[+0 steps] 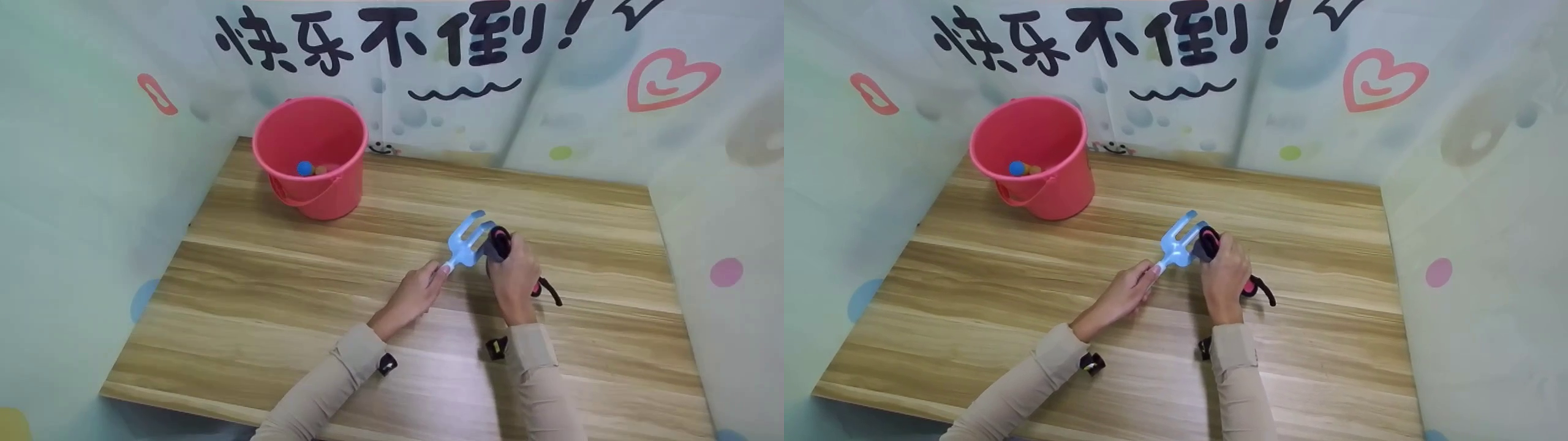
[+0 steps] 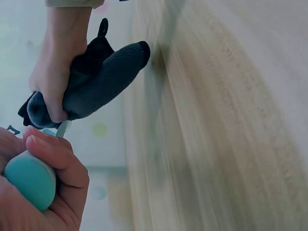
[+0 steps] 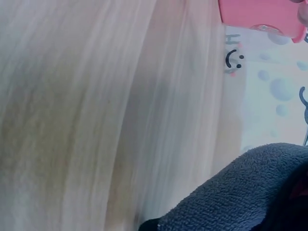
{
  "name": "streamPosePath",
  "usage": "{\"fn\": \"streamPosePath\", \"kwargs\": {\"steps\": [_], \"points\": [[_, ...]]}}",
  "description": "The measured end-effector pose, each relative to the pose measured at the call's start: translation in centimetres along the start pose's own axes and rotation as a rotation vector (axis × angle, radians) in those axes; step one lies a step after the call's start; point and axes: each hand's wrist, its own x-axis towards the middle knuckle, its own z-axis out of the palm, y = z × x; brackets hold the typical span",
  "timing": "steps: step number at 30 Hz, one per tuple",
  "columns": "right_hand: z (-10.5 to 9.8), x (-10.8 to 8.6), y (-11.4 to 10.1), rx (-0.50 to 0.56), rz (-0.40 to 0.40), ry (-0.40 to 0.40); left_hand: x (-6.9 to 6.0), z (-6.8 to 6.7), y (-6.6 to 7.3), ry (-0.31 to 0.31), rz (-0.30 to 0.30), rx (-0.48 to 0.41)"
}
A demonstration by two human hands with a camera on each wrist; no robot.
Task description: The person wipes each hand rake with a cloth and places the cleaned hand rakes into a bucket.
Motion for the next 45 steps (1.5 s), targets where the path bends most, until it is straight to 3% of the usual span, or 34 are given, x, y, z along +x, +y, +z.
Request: {"fn": "streamPosePath", "kwargs": {"steps": [5,10,13,16,18,24,28,33,39,45], "points": [[-0.6,0.0,0.3,0.027,0.046,0.047,0.1,-0.4,0.1,0.007,0.003,0.017],[-1.7,0.7,0.9,0.097,0.228,0.036,0.0,-1.1,-0.2,0.049,-0.016,0.031],[-2.5,1.0,0.9,0.206,0.328,-0.107,-0.1,-1.4,-0.7,0.091,-0.044,0.014],[-2.7,0.9,0.5,0.357,0.339,-0.342,-0.1,-1.5,-0.8,0.096,-0.051,-0.018],[-2.6,0.7,0.0,0.446,0.318,-0.456,-0.1,-1.4,-0.7,0.087,-0.046,-0.028],[-2.2,-0.2,-1.9,0.535,0.206,-0.568,0.0,-1.0,-0.5,0.093,0.000,0.010],[-2.1,-0.4,-3.0,0.500,0.188,-0.626,-0.1,-0.9,-0.5,0.073,0.014,-0.010],[-2.0,0.0,-3.2,0.365,0.237,-0.616,-0.3,-0.8,-0.5,0.058,0.020,-0.043],[-1.9,0.3,-2.6,0.198,0.298,-0.517,-0.5,-0.8,-0.4,0.047,0.029,-0.068],[-2.0,0.6,-2.1,0.142,0.302,-0.442,-0.7,-0.7,-0.4,0.031,0.015,-0.099]]}}
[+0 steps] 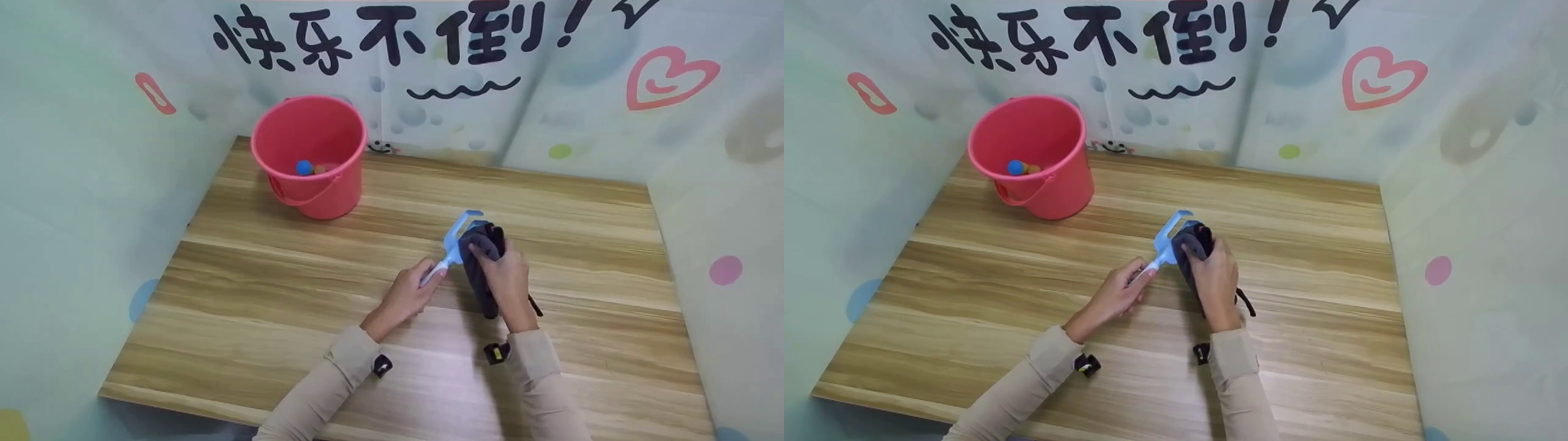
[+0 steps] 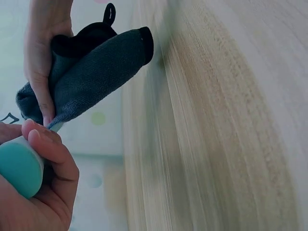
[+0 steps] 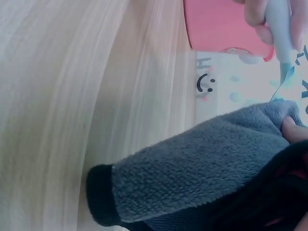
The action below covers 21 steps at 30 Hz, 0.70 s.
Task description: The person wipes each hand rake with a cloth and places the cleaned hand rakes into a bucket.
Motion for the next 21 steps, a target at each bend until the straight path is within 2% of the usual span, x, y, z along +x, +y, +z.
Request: {"fn": "streamPosePath", "kwargs": {"steps": [5,8,14,21], "points": [[0.0,0.3,0.2,-0.080,0.025,0.081,-0.2,0.3,0.0,-0.038,-0.017,-0.068],[0.4,0.3,0.3,-0.108,0.004,0.167,-0.3,0.5,0.3,-0.067,-0.028,-0.114],[1.6,0.3,1.1,-0.143,-0.192,0.328,-0.3,0.9,0.5,-0.110,-0.040,-0.151],[2.0,0.5,1.9,-0.191,-0.336,0.388,-0.4,1.1,0.9,-0.112,-0.086,-0.118]]}}
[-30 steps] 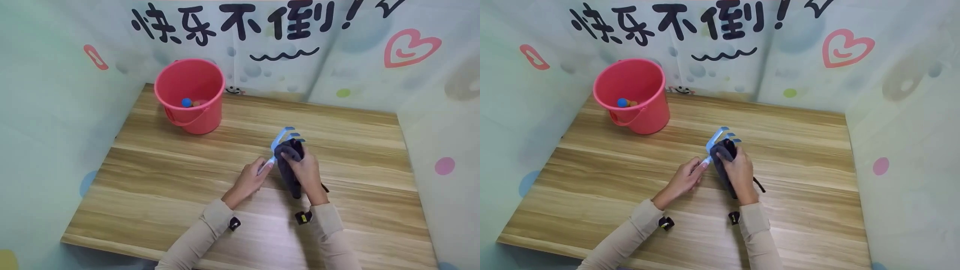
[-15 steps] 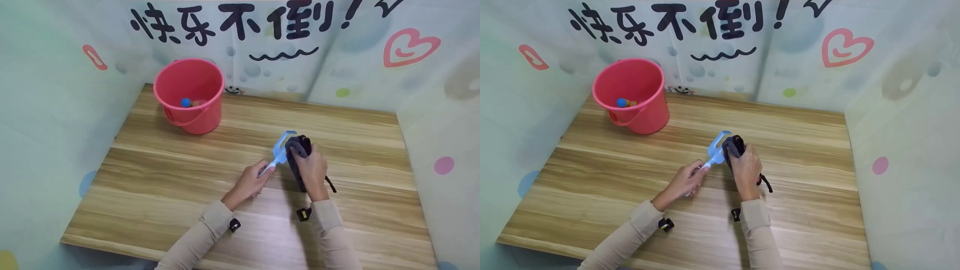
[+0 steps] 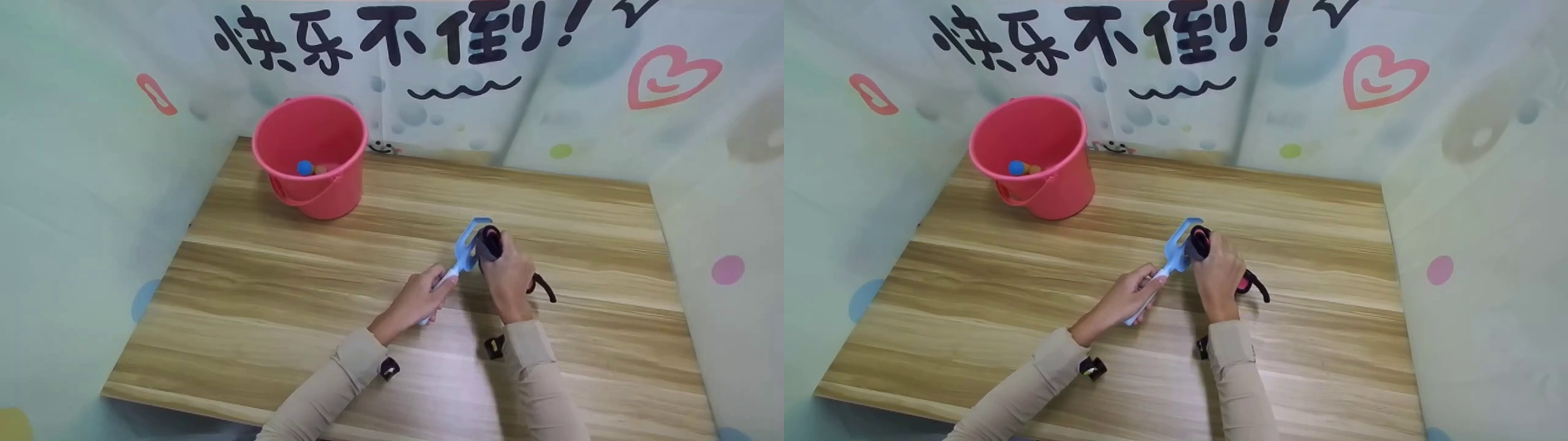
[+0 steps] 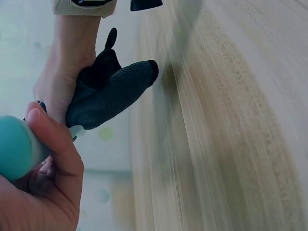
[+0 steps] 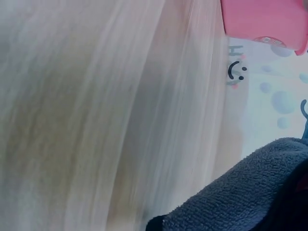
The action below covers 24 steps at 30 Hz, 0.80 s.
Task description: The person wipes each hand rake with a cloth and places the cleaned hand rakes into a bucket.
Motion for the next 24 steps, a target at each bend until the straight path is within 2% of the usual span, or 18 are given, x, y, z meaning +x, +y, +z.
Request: {"fn": "streamPosePath", "kwargs": {"steps": [4,7,9,13,15,17,21,24], "points": [[-0.1,0.2,0.3,0.018,-0.045,0.062,0.0,0.0,-0.1,0.005,-0.017,0.006],[-0.3,0.3,0.5,0.038,-0.046,0.099,0.2,-0.2,-0.2,0.005,-0.013,0.015],[-0.4,0.4,0.7,0.061,-0.004,0.106,0.3,-0.5,-0.2,0.005,-0.016,0.006],[-1.1,0.9,1.0,0.156,0.188,0.069,0.3,-1.3,-0.4,0.052,-0.057,-0.042],[-1.5,1.1,0.9,0.227,0.274,0.000,0.3,-1.7,-0.7,0.082,-0.080,-0.071],[-1.9,1.1,0.6,0.298,0.297,-0.125,0.4,-2.0,-0.9,0.101,-0.084,-0.085],[-2.2,0.8,-1.0,0.411,0.240,-0.406,0.6,-2.1,-1.0,0.093,-0.042,-0.091],[-2.2,0.5,-2.1,0.447,0.195,-0.513,0.7,-1.8,-0.9,0.080,-0.001,-0.087]]}}
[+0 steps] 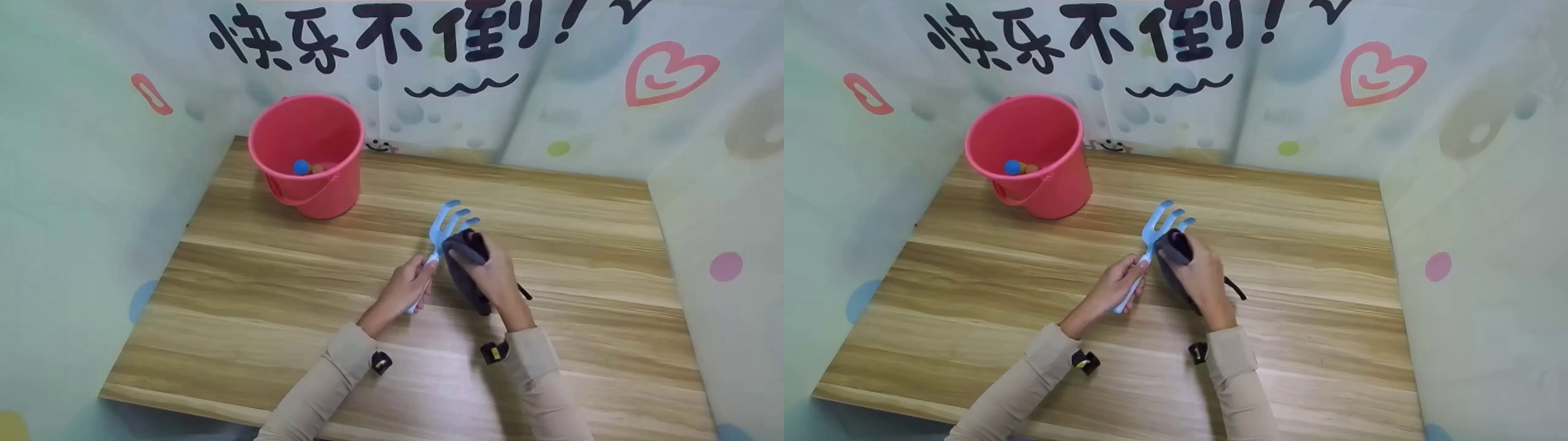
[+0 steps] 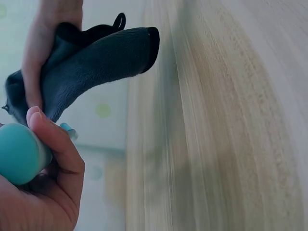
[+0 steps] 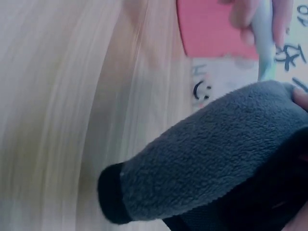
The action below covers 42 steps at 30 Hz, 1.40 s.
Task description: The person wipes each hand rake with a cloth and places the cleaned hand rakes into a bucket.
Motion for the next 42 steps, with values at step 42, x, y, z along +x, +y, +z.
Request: {"fn": "streamPosePath", "kwargs": {"steps": [42], "points": [[0.4,2.2,2.3,-0.464,-0.440,0.613,-0.8,0.3,1.1,-0.122,-0.093,0.007]]}}
